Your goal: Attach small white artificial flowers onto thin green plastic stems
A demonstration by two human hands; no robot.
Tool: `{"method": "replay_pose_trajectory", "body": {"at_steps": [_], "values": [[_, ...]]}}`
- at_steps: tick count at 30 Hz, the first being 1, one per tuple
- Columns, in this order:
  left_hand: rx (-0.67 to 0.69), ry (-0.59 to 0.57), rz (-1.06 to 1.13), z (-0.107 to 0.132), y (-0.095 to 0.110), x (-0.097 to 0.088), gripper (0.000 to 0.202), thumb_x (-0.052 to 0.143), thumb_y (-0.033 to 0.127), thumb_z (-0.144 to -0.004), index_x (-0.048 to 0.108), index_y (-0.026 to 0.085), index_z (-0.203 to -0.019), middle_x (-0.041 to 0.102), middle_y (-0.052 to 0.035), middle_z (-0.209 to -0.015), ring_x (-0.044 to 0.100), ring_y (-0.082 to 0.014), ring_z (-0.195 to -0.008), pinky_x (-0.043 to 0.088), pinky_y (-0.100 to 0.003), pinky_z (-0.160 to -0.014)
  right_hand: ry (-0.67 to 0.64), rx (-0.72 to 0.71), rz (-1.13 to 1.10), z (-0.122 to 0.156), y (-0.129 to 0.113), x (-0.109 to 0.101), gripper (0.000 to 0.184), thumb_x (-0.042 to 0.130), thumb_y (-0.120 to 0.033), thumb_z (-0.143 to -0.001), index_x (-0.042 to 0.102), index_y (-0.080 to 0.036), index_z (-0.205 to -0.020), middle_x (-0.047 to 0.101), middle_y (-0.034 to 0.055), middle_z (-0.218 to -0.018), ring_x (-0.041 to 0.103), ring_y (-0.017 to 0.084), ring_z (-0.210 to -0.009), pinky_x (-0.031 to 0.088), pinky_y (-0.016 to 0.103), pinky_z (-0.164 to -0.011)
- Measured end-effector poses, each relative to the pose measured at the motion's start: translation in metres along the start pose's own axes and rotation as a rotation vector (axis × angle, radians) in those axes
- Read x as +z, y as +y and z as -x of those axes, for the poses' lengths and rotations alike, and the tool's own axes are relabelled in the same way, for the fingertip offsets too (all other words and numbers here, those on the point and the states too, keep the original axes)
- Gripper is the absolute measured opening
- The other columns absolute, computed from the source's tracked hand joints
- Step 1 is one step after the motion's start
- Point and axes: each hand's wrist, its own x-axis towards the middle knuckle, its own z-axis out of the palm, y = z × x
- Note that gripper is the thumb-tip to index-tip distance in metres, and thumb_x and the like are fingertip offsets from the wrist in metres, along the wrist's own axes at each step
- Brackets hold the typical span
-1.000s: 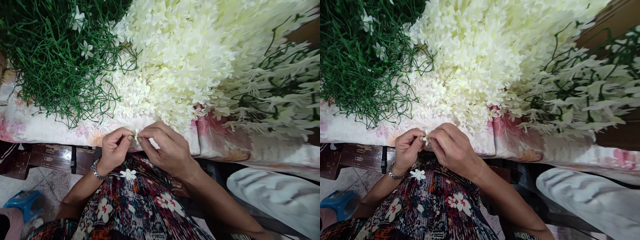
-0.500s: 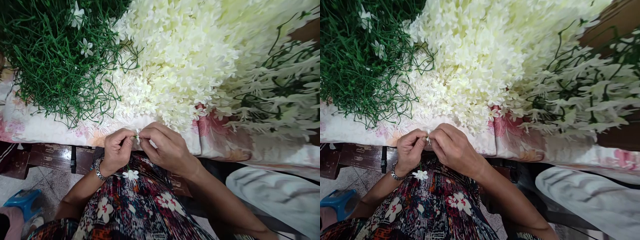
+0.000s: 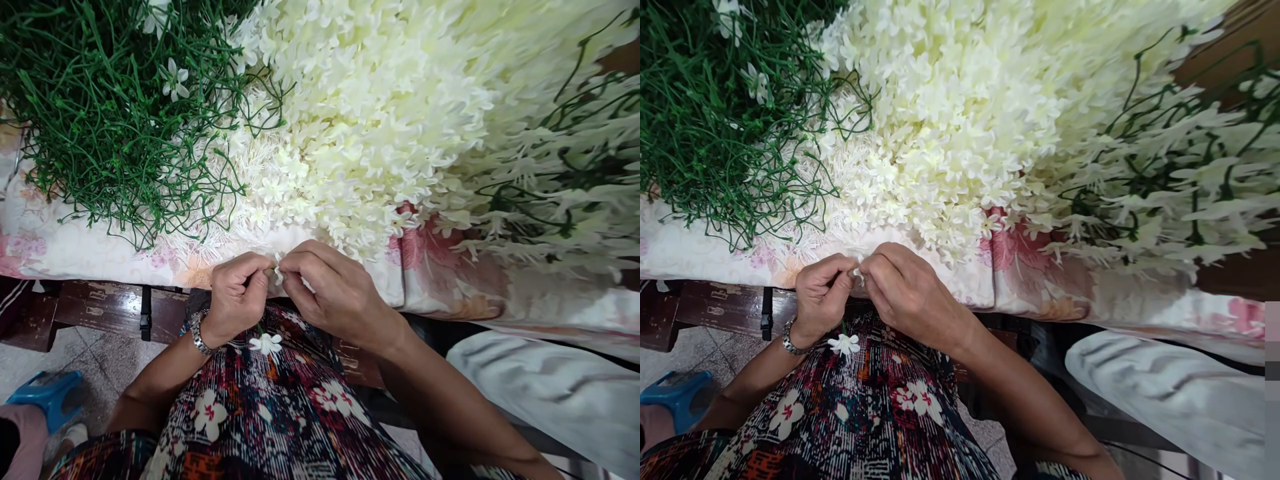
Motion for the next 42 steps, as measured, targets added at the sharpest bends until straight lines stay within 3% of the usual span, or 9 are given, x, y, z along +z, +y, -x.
{"method": "replay_pose_trajectory", "body": {"at_steps": [7, 11, 16, 19, 28, 42], "values": [[-0.041, -0.028, 0.031, 0.000, -0.001, -0.001, 0.014, 0.046, 0.011, -0.074, 0.053, 0.013, -0.062, 0.043, 0.0026, -0.053, 0.040, -0.0061, -0.051, 0.033, -0.019, -0.049, -0.025, -0.002, 0.031, -0.002, -0.002, 0.000, 0.009, 0.042, -0.007, -0.074, 0.046, -0.015, -0.077, 0.052, 0.0056, -0.071, 0.050, 0.013, -0.070, 0.046, 0.027, -0.062], [-0.156, -0.069, 0.262, 0.002, -0.004, -0.007, 0.013, 0.048, 0.019, -0.076, 0.054, 0.013, -0.065, 0.044, 0.0031, -0.053, 0.037, -0.0040, -0.045, 0.032, -0.016, -0.042, -0.036, 0.036, -0.080, -0.002, -0.004, -0.013, 0.013, 0.046, -0.011, -0.074, 0.049, -0.016, -0.085, 0.054, 0.0050, -0.078, 0.051, 0.013, -0.074, 0.046, 0.028, -0.066], [-0.241, -0.020, 0.561, 0.004, -0.008, -0.013, 0.015, 0.054, 0.028, -0.073, 0.054, 0.014, -0.069, 0.046, 0.0036, -0.051, 0.036, -0.0024, -0.037, 0.030, -0.015, -0.036, 0.233, 0.067, -0.227, 0.002, -0.005, -0.029, 0.026, 0.055, -0.010, -0.068, 0.051, -0.020, -0.091, 0.056, 0.0033, -0.077, 0.053, 0.015, -0.073, 0.045, 0.029, -0.060], [-0.241, 0.012, 0.626, 0.004, -0.009, -0.011, 0.017, 0.057, 0.032, -0.071, 0.055, 0.014, -0.070, 0.045, 0.0033, -0.052, 0.038, -0.0034, -0.039, 0.032, -0.015, -0.036, 0.272, 0.086, -0.271, 0.002, -0.009, -0.029, 0.025, 0.055, -0.008, -0.067, 0.052, -0.020, -0.089, 0.055, 0.0028, -0.075, 0.052, 0.013, -0.070, 0.044, 0.028, -0.058], [-0.084, 0.051, 0.486, 0.006, -0.006, -0.002, 0.008, 0.055, 0.021, -0.072, 0.060, 0.015, -0.072, 0.048, 0.0017, -0.057, 0.042, -0.0055, -0.047, 0.034, -0.017, -0.043, 0.120, 0.212, -0.289, -0.006, -0.018, -0.018, 0.006, 0.052, -0.015, -0.071, 0.052, -0.015, -0.077, 0.053, 0.0014, -0.067, 0.049, 0.010, -0.063, 0.041, 0.024, -0.057], [0.060, 0.024, 0.180, 0.000, -0.002, 0.000, 0.008, 0.049, 0.013, -0.075, 0.055, 0.014, -0.071, 0.049, 0.0017, -0.060, 0.045, -0.0062, -0.054, 0.037, -0.018, -0.052, 0.148, 0.134, -0.151, -0.004, -0.010, -0.004, 0.008, 0.047, -0.008, -0.072, 0.049, -0.014, -0.077, 0.052, 0.0028, -0.067, 0.049, 0.009, -0.064, 0.042, 0.022, -0.057]]}}
